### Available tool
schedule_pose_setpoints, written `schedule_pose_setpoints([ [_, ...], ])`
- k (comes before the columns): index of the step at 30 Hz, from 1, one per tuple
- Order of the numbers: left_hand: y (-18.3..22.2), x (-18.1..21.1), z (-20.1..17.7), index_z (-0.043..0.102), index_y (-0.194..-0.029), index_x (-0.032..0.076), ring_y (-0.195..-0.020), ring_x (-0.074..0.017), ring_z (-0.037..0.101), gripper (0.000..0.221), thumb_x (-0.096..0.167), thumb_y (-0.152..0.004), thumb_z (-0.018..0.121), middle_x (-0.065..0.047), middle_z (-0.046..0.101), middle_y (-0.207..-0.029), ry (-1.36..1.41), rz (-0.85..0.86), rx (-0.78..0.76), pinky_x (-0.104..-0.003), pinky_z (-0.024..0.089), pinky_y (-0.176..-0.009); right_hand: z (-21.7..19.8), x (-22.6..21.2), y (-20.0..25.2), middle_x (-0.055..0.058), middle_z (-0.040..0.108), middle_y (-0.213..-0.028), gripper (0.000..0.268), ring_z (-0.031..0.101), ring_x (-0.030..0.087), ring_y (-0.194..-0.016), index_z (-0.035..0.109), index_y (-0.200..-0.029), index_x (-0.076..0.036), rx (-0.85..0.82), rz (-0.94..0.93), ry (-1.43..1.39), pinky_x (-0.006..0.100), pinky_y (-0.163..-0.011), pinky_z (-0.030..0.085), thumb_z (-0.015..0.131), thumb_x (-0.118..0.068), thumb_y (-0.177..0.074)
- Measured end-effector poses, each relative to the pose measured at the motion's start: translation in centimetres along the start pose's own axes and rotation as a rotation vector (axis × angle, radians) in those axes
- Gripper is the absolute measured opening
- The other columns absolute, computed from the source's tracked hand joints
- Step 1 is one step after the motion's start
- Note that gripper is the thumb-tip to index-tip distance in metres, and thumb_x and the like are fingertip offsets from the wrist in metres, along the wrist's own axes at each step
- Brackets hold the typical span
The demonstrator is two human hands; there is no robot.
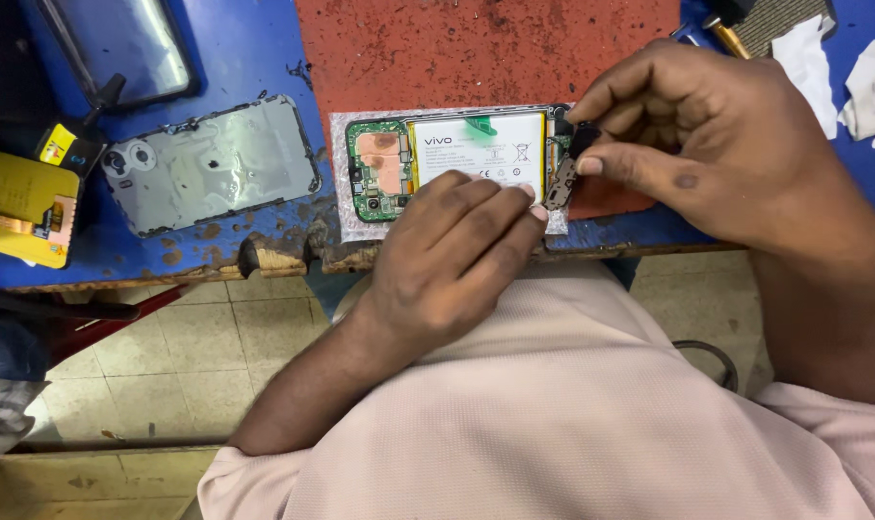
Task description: The person uses a screwdriver to remove screws from a smartphone's internal frame, then uses tweezers to lift and remove a small black component. They wipe the component with a white tissue and place it on the workbench before picking up the phone to inspect the screen and back cover.
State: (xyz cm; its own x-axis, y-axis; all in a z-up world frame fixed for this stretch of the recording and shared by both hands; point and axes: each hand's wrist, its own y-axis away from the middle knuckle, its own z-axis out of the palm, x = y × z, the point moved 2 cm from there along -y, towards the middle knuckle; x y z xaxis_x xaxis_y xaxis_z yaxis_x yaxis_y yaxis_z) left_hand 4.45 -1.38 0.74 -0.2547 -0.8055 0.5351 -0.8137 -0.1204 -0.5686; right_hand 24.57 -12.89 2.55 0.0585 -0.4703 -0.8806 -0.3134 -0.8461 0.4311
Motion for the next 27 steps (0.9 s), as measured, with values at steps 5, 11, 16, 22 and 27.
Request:
schedule_pose_setpoints([
  [5,0.2,-0.5,0.7,0.07,-0.113,-0.005,-0.11,-0.0268,0.063,0.021,0.004,-0.094,0.077,-0.015,0.064,-0.119,-0.082,-0.03,-0.098,-0.044,0.057,-0.092,-0.4,1.2,-0.7,0.013,0.073,-0.103,0.022,0.073,0.014,-0.094,0.064,-0.119,0.006,-0.005,-0.208,0.182,0.024,-0.082,0.062,0.069,0.002,-0.099],
  [11,0.7,-0.6,1.2,0.07,-0.114,-0.002,-0.111,-0.0245,0.063,0.018,0.006,-0.098,0.076,-0.012,0.065,-0.119,-0.095,-0.047,-0.124,-0.043,0.057,-0.092,-0.3,1.1,-0.9,0.012,0.074,-0.101,0.023,0.074,0.013,-0.092,0.067,-0.119,0.006,0.013,-0.226,0.235,0.023,-0.081,0.062,0.072,0.0,-0.097],
  [16,1.0,-0.8,1.8,0.07,-0.118,0.001,-0.111,-0.0238,0.061,0.017,0.009,-0.104,0.075,-0.011,0.063,-0.12,-0.132,-0.034,-0.135,-0.042,0.056,-0.092,0.7,0.3,-0.6,0.011,0.074,-0.093,0.022,0.074,0.013,-0.08,0.072,-0.114,0.005,0.115,-0.264,0.455,0.024,-0.071,0.06,0.08,-0.001,-0.094],
  [22,0.8,-0.6,1.3,0.069,-0.127,0.004,-0.11,-0.0241,0.059,0.026,0.017,-0.105,0.068,-0.01,0.059,-0.125,-0.15,-0.029,-0.2,-0.042,0.053,-0.095,1.2,-0.4,-0.8,0.013,0.072,-0.089,0.025,0.072,0.014,-0.074,0.071,-0.112,0.006,0.138,-0.287,0.472,0.024,-0.064,0.058,0.082,-0.001,-0.091],
  [27,0.7,-0.6,1.2,0.068,-0.128,0.003,-0.109,-0.0236,0.058,0.027,0.017,-0.105,0.066,-0.01,0.059,-0.128,-0.143,-0.035,-0.233,-0.041,0.051,-0.095,1.5,-1.2,-0.7,0.015,0.07,-0.087,0.033,0.07,0.018,-0.071,0.071,-0.112,0.008,0.164,-0.323,0.52,0.027,-0.062,0.056,0.084,0.001,-0.083],
])
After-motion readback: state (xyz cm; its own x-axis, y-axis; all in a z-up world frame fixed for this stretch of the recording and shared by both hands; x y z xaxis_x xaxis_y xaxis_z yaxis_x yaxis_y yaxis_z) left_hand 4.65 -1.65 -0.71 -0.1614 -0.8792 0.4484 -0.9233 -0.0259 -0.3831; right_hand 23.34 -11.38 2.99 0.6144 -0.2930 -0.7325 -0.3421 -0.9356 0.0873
